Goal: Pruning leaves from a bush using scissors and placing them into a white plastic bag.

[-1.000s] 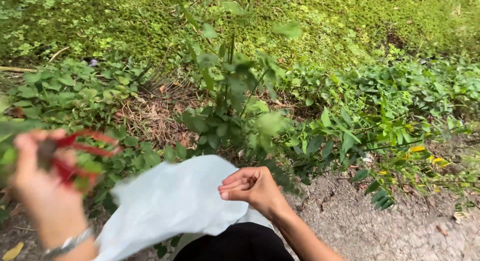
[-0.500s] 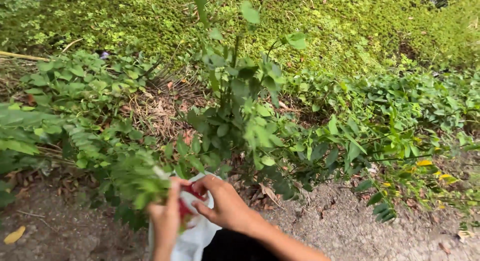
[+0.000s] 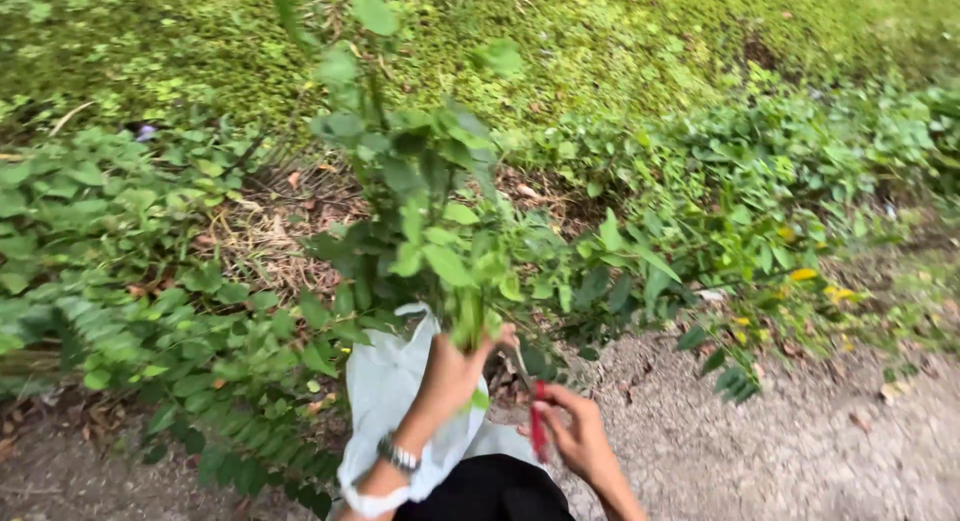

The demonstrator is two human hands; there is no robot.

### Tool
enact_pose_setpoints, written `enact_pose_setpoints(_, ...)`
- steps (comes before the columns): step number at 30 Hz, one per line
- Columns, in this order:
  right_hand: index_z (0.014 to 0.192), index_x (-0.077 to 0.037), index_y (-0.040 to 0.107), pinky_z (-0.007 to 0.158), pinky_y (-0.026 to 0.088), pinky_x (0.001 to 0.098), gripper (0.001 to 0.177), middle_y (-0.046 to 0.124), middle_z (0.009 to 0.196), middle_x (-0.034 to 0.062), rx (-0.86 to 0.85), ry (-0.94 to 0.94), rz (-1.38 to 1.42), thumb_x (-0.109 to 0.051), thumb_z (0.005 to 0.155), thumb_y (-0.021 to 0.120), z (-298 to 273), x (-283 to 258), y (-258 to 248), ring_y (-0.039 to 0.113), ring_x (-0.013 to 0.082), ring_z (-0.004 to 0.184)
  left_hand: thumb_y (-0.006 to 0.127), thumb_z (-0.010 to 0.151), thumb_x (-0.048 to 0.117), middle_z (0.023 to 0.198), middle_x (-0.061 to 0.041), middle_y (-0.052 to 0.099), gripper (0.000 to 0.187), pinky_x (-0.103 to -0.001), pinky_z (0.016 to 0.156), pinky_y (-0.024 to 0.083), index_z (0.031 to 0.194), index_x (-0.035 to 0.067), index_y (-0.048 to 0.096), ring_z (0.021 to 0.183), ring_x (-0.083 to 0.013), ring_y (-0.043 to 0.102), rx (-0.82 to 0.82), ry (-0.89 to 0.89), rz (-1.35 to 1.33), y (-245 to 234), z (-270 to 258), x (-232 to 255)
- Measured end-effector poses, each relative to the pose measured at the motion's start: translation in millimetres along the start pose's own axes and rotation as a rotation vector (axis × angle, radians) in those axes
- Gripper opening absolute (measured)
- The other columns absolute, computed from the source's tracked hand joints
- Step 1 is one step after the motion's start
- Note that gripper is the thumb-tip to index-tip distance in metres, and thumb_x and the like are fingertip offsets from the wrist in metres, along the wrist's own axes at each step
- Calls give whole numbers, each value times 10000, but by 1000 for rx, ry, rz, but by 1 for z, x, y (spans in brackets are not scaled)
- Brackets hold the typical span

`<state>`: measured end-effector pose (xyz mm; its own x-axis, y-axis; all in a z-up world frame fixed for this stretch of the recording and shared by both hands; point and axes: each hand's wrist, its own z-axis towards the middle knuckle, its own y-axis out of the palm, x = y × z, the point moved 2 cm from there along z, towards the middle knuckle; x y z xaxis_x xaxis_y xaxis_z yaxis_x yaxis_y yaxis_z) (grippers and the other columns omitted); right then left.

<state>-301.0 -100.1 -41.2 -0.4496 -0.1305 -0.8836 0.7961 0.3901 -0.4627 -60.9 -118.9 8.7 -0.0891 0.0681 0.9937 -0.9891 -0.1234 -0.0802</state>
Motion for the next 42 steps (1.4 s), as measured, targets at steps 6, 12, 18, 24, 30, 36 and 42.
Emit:
enact_pose_setpoints(6,1250,-46,669,881,486,310,326,726,1074,49,160,280,249,-199,984,556,-32,45,-21,653,173,1011,526,1032,261,847,-38,765,269,-292,402,347,1112,95,722,427,-89,424,56,-293,-271,46,72,-93)
enact_pose_setpoints(12,1414,-42,583,994,440,349,521,662,1246,46,95,361,459,-269,945,562,-42,54,-24,614,199,1156,571,941,107,788,-224,692,175,-443,599,468,925,-11,700,661,-324,602,211,-214,318,83,124,-212)
enact_pose_setpoints(18,1392,-29,556,989,501,376,533,690,1245,51,-70,394,311,-140,875,619,-27,59,-19,667,193,1163,579,834,37,980,-330,671,208,-541,835,499,994,-84,633,944,-488,645,135,-215,507,67,143,-225)
enact_pose_setpoints(24,1199,-22,679,729,614,416,465,752,878,81,-76,464,-17,-276,814,724,23,33,-7,788,238,827,578,843,66,1204,-322,649,390,-491,978,502,1206,-78,586,1110,-469,642,74,-349,350,67,163,-256)
enact_pose_setpoints(30,1171,-164,739,727,580,422,572,753,768,106,-4,448,-573,-523,726,745,68,12,4,747,290,759,649,720,2,1288,-333,571,577,-515,977,454,1292,-41,583,1162,-511,546,155,-32,500,60,152,-197)
enact_pose_setpoints(36,1140,-225,762,738,575,456,545,751,832,141,8,465,-770,-561,712,719,86,7,21,731,331,795,687,783,81,1174,-221,672,336,-501,884,516,1119,60,703,1076,-428,638,113,-203,577,36,143,-133)
enact_pose_setpoints(42,1146,-264,769,711,575,471,519,749,815,155,40,439,-770,-543,715,699,96,-13,36,732,347,762,666,793,68,991,-256,686,269,-540,762,515,1057,22,683,913,-477,653,273,-199,612,12,144,-164)
